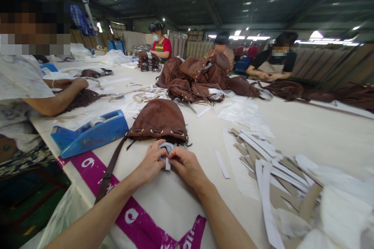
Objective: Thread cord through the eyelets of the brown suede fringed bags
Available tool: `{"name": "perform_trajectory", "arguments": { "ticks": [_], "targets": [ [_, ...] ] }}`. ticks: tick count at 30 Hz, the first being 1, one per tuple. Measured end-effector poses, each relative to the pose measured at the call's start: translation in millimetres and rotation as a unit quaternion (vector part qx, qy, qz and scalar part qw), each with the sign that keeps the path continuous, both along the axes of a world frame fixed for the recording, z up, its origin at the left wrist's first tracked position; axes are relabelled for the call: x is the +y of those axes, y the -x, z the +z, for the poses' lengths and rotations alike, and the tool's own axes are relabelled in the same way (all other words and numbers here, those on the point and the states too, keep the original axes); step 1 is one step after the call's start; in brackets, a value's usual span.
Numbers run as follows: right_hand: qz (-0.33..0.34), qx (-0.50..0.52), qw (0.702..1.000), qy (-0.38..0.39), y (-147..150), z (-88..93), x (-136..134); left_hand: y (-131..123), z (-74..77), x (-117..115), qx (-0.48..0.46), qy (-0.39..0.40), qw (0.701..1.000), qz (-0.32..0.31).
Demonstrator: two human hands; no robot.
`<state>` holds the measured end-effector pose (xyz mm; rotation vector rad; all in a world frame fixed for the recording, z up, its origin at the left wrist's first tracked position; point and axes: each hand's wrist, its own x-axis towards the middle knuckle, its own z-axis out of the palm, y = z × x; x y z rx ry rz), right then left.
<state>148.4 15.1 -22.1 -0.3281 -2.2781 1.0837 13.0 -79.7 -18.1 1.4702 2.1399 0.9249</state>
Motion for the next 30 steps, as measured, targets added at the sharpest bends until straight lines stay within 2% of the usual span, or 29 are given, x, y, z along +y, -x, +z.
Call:
{"name": "perform_trajectory", "arguments": {
  "ticks": [15, 22, 26, 30],
  "targets": [
    [0.026, -0.011, 0.999, -0.031, -1, 2.0, 2, 3, -2.8, 1, 0.007, -0.006, 1.000, -0.024],
    [0.040, -0.011, 0.997, -0.069, 2, 1.0, 3, 3, 3.0, -3, 0.014, -0.006, 0.999, -0.039],
    [0.046, -0.009, 0.995, -0.083, 1, 1.7, 4, 3, 5.3, -9, 0.047, -0.027, 0.996, -0.073],
    [0.045, -0.010, 0.994, -0.101, 1, 1.7, 2, 2, 1.4, -13, 0.097, -0.060, 0.989, -0.092]
  ]
}}
